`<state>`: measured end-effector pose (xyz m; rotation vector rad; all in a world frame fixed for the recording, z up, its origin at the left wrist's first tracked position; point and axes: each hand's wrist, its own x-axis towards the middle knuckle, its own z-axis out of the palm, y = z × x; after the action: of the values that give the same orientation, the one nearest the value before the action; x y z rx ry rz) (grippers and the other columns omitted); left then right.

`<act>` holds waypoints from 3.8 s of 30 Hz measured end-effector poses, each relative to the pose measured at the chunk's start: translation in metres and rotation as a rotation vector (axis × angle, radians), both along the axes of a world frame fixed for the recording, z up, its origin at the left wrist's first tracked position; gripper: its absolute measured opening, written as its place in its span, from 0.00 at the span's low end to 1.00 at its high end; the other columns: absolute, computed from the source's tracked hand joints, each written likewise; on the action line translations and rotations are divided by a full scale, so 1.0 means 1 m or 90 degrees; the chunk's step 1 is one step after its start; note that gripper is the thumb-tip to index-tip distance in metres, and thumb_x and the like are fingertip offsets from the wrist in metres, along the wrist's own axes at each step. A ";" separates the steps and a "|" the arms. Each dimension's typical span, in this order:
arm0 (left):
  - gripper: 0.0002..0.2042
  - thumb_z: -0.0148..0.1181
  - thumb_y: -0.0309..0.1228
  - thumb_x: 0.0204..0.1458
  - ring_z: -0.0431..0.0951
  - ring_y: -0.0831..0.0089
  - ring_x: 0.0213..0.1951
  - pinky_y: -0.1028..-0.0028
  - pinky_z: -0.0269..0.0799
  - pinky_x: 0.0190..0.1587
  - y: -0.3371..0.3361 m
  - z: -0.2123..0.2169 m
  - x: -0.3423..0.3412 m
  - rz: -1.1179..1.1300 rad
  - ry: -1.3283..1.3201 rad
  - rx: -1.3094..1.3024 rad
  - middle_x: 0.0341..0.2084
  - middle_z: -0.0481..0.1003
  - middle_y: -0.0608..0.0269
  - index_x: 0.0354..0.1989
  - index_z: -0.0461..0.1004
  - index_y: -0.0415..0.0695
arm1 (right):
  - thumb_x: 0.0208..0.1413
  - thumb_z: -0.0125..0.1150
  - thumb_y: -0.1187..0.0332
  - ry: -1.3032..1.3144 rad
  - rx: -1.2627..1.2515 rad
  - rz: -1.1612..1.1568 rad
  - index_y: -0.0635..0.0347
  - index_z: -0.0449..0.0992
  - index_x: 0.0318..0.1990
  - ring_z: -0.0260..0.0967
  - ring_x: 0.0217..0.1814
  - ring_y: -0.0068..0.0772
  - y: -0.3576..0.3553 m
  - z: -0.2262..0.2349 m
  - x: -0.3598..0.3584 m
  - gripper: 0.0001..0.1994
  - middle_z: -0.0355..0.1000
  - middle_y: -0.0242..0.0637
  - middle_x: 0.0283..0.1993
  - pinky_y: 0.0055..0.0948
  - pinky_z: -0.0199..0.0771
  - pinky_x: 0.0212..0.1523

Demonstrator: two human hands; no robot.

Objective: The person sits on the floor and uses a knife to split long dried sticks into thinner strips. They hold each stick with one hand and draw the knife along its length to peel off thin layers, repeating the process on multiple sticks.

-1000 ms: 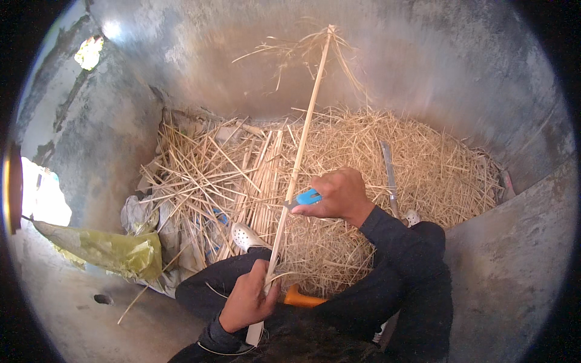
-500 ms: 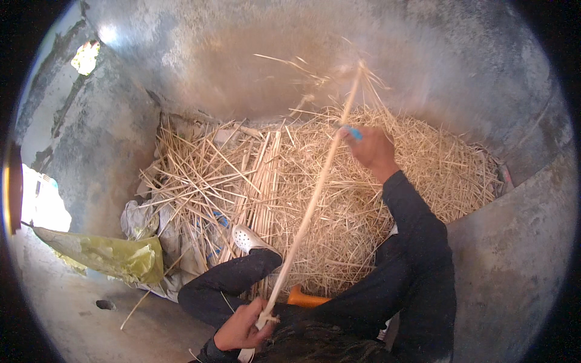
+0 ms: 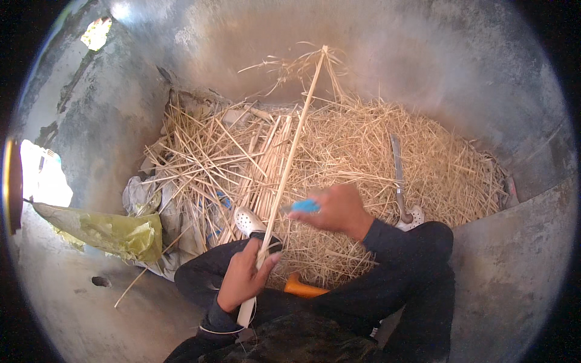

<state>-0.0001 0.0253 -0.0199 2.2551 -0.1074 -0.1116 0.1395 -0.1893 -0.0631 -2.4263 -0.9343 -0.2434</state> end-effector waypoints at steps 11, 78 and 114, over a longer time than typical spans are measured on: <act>0.11 0.56 0.30 0.57 0.72 0.38 0.28 0.54 0.65 0.26 -0.025 0.011 0.024 -0.028 -0.044 0.030 0.21 0.70 0.39 0.36 0.63 0.36 | 0.45 0.52 0.27 -0.174 0.036 -0.003 0.51 0.66 0.11 0.62 0.09 0.33 0.000 -0.003 0.015 0.35 0.61 0.32 0.09 0.32 0.60 0.14; 0.07 0.57 0.27 0.57 0.62 0.86 0.25 0.82 0.59 0.27 0.000 0.019 -0.006 -0.077 0.228 -0.369 0.23 0.63 0.73 0.37 0.64 0.43 | 0.50 0.45 0.27 -0.137 0.100 -0.055 0.50 0.70 0.12 0.61 0.09 0.31 -0.005 0.002 0.039 0.36 0.62 0.31 0.08 0.33 0.58 0.13; 0.08 0.60 0.28 0.54 0.75 0.55 0.26 0.67 0.68 0.30 0.044 0.002 -0.036 -0.142 0.169 -0.059 0.22 0.71 0.52 0.36 0.68 0.40 | 0.52 0.31 0.25 0.253 0.077 -0.447 0.63 0.78 0.33 0.69 0.28 0.46 -0.156 -0.055 0.160 0.45 0.71 0.47 0.23 0.41 0.66 0.33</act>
<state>-0.0365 0.0695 -0.0181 2.1095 -0.2173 -0.5123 0.2994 -0.3455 -0.1181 -2.4673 0.1180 -0.0492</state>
